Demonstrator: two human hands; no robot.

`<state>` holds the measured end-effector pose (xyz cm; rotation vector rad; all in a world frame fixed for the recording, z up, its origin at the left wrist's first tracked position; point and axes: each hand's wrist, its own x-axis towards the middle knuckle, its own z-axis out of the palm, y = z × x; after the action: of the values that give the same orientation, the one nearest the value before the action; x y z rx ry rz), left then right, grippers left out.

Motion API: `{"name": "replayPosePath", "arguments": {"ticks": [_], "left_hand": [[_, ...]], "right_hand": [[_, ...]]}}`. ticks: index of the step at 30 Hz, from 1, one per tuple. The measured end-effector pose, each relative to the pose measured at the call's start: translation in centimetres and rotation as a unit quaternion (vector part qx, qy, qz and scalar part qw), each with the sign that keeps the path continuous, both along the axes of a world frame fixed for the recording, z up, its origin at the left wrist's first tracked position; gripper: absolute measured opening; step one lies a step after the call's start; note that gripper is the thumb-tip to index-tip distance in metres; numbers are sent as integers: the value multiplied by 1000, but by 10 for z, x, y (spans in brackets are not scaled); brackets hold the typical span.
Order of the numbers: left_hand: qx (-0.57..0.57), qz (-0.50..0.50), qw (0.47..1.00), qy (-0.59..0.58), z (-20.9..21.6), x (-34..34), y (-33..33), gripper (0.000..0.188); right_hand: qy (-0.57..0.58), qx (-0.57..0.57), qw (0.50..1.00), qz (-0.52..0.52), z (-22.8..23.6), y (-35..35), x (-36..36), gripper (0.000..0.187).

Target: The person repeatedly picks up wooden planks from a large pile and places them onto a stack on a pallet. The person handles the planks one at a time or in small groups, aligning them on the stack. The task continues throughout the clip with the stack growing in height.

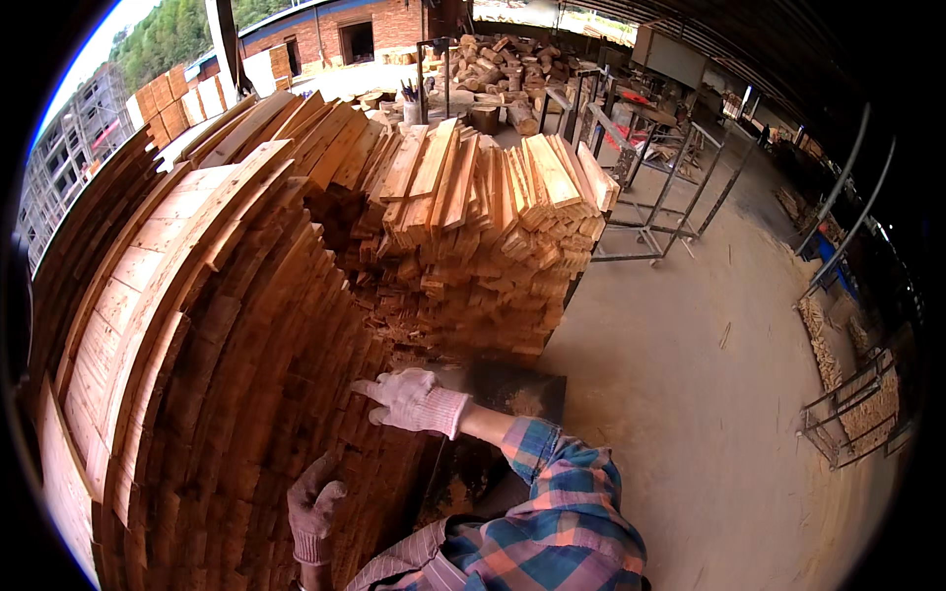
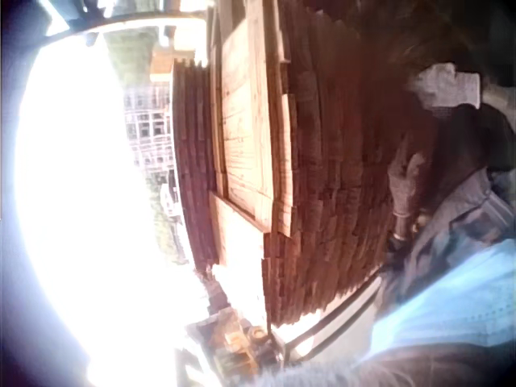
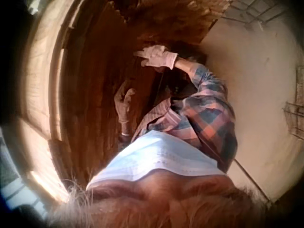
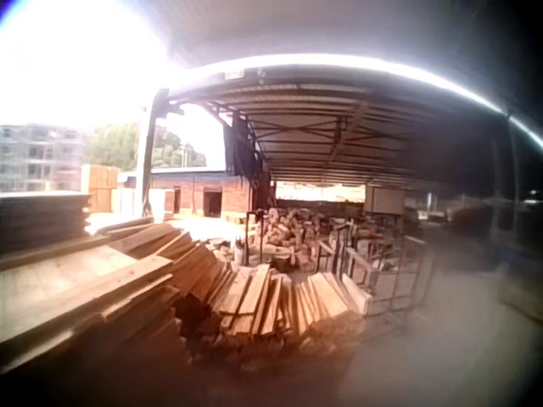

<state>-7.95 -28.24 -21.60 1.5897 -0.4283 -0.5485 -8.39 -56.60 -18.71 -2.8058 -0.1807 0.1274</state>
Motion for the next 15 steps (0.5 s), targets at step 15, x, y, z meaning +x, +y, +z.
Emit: {"name": "replayPosePath", "arguments": {"ticks": [15], "left_hand": [[-92,-161,966,182,-8,181,-652,67]], "right_hand": [[-376,604,411,-570,-107,-572,-80,64]]}}
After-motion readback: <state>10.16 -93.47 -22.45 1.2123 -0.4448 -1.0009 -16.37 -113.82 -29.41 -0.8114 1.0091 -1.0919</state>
